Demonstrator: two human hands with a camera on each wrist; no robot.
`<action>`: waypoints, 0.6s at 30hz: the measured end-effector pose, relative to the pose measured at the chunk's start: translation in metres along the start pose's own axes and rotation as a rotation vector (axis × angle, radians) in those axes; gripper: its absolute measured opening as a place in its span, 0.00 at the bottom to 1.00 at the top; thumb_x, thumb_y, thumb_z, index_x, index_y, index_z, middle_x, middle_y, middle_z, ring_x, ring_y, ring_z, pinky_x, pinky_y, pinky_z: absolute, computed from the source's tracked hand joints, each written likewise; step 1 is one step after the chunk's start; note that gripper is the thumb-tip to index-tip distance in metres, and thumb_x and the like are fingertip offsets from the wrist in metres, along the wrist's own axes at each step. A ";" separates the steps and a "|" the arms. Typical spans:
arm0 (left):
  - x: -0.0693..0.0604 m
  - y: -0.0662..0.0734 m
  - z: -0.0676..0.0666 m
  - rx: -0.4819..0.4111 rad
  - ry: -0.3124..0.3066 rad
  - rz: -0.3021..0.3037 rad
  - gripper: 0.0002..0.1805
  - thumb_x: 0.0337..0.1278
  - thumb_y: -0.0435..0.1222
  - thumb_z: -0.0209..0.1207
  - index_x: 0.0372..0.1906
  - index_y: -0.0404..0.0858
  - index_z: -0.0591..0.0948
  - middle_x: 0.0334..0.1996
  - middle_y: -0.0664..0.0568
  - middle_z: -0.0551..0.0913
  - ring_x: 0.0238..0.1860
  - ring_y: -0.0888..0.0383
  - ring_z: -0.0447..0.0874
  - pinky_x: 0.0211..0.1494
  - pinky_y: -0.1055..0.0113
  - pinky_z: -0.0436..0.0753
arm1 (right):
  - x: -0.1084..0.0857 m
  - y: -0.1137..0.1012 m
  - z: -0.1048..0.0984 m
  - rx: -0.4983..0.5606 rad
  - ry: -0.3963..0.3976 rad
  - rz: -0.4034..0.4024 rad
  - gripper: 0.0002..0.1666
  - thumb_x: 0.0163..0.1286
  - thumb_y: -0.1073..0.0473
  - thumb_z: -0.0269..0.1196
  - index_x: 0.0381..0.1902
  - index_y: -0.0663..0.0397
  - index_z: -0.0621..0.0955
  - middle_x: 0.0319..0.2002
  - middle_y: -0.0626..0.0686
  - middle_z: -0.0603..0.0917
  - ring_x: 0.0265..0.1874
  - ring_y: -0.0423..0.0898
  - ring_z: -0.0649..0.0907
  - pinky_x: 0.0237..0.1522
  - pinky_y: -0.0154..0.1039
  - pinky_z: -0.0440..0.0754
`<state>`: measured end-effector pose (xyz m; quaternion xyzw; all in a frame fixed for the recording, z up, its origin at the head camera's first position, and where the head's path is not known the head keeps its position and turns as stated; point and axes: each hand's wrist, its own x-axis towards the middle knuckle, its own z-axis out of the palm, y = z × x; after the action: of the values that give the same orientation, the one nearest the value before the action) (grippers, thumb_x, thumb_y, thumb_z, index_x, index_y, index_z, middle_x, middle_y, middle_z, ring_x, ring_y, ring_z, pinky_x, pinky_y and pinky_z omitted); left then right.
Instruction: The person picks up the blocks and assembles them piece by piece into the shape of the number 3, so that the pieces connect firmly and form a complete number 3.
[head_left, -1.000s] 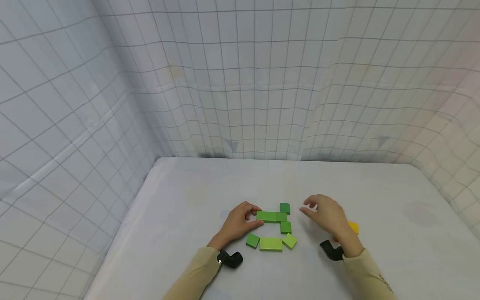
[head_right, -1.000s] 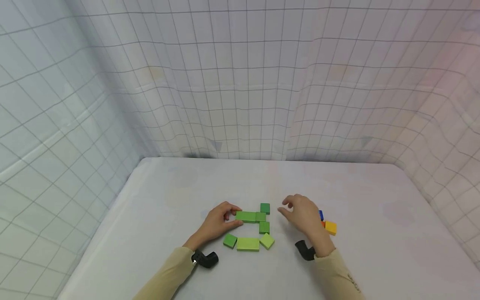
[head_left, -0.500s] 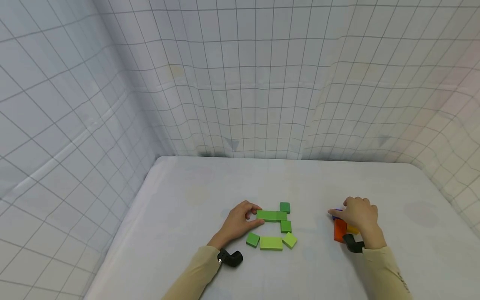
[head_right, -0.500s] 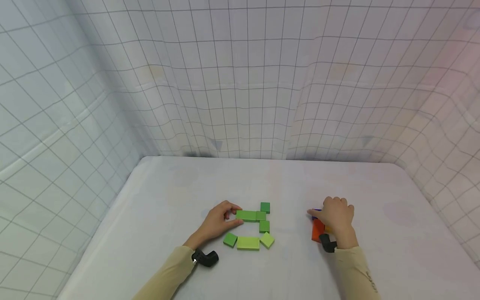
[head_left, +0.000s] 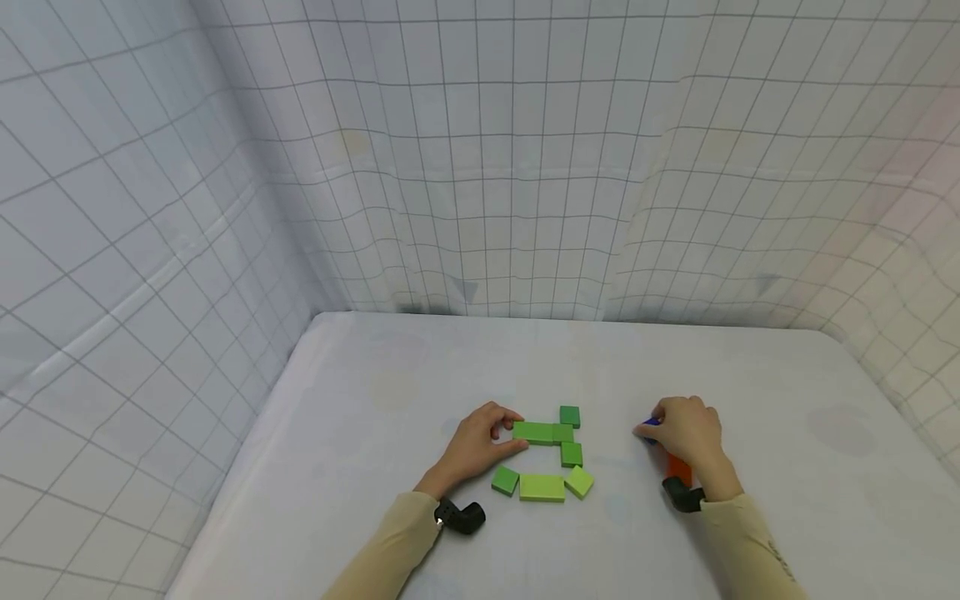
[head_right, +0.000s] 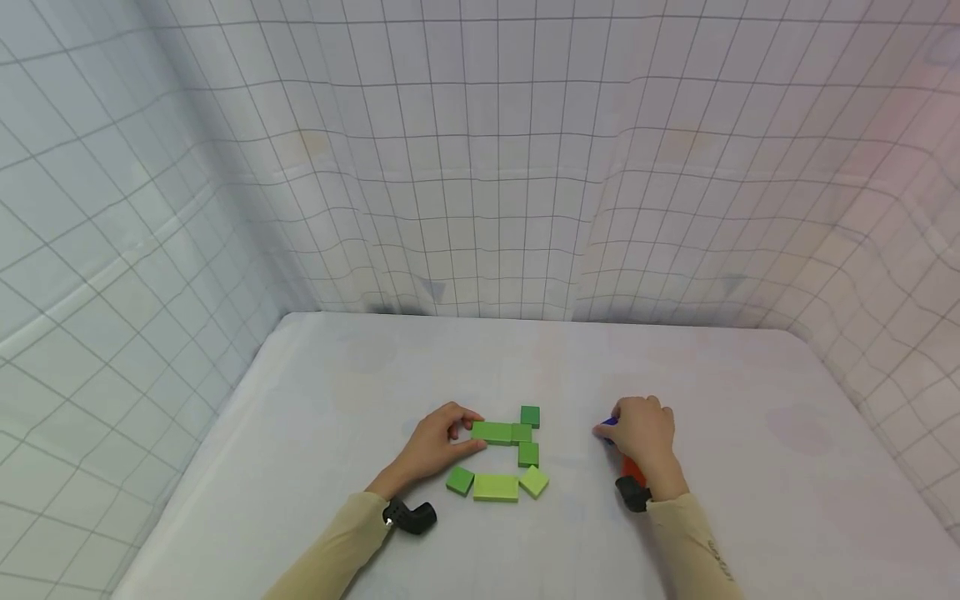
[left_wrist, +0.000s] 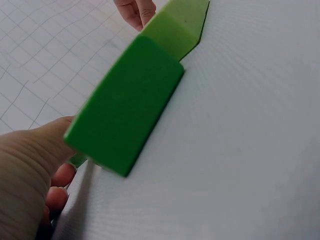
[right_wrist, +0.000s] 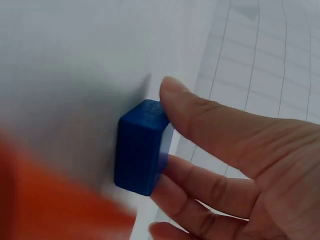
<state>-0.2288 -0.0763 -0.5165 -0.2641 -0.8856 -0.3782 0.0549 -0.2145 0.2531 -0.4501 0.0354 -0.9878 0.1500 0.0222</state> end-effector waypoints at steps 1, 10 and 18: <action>0.000 0.000 0.000 0.001 0.000 0.000 0.20 0.52 0.50 0.67 0.48 0.46 0.82 0.34 0.62 0.74 0.29 0.65 0.67 0.33 0.70 0.69 | 0.000 -0.005 0.003 0.002 0.013 -0.016 0.21 0.50 0.48 0.74 0.29 0.61 0.85 0.25 0.51 0.81 0.29 0.55 0.77 0.33 0.51 0.71; 0.000 -0.003 0.001 -0.005 0.010 0.009 0.20 0.52 0.50 0.67 0.48 0.46 0.82 0.33 0.62 0.74 0.28 0.65 0.66 0.32 0.70 0.69 | 0.005 -0.044 0.020 0.049 -0.013 -0.089 0.20 0.49 0.47 0.75 0.30 0.57 0.86 0.22 0.47 0.76 0.24 0.46 0.72 0.30 0.43 0.70; 0.001 -0.003 0.001 -0.001 -0.002 -0.002 0.20 0.52 0.50 0.67 0.48 0.45 0.82 0.33 0.63 0.73 0.28 0.65 0.67 0.32 0.70 0.69 | 0.001 -0.044 0.018 0.065 -0.035 -0.111 0.18 0.53 0.47 0.73 0.33 0.56 0.86 0.22 0.46 0.77 0.23 0.44 0.73 0.30 0.44 0.70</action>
<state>-0.2309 -0.0768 -0.5191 -0.2636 -0.8857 -0.3783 0.0537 -0.2126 0.2061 -0.4543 0.0936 -0.9791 0.1801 0.0123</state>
